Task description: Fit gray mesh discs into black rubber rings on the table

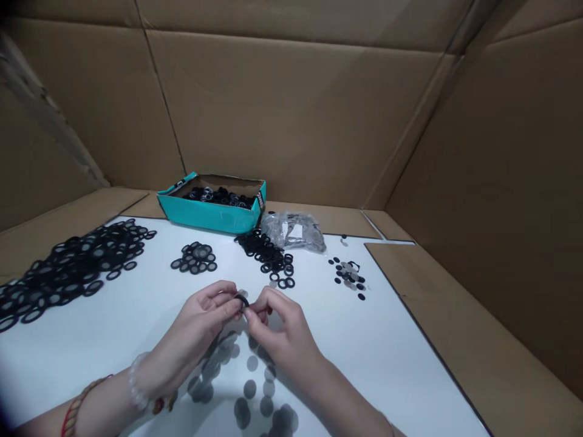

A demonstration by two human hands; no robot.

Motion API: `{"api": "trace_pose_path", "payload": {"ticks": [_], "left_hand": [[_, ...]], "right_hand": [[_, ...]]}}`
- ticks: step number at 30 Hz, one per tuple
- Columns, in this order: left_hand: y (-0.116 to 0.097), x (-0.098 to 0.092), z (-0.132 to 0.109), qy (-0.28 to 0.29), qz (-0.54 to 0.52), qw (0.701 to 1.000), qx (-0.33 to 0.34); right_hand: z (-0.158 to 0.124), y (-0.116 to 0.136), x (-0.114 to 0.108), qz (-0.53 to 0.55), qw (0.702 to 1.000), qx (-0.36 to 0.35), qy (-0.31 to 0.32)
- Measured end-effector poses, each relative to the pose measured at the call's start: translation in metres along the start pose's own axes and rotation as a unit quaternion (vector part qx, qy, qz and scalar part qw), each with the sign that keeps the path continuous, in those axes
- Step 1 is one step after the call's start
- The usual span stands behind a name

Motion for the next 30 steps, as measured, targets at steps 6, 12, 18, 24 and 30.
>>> {"api": "trace_pose_path", "payload": {"ticks": [6,12,18,24,30], "left_hand": [[0.001,-0.004,0.002,0.027,0.036,0.999,0.011],[-0.016,-0.007,0.006,0.123,0.288,0.949,0.04],[-0.018,-0.007,0.002,0.12,0.458,0.876,0.096],[-0.016,-0.001,-0.003,0.114,0.478,0.863,0.117],[-0.022,0.004,-0.007,0.101,0.505,0.847,0.132]], "right_hand": [[0.001,-0.003,0.001,-0.029,0.999,0.013,0.018],[0.002,0.0,-0.008,-0.07,0.995,0.007,0.073],[0.003,0.001,-0.01,-0.117,0.99,0.0,0.084],[0.002,0.001,-0.006,-0.121,0.989,-0.009,0.083],[-0.002,0.007,-0.005,-0.112,0.993,-0.041,0.019]]}}
Point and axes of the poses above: each hand's wrist, its own z-axis towards the middle knuckle, its own x-axis out of the palm, y = z × x, the point moved 3 cm from there along z, towards the middle knuckle, and after that the axes turned 12 degrees about y, right-handed, at the moved point
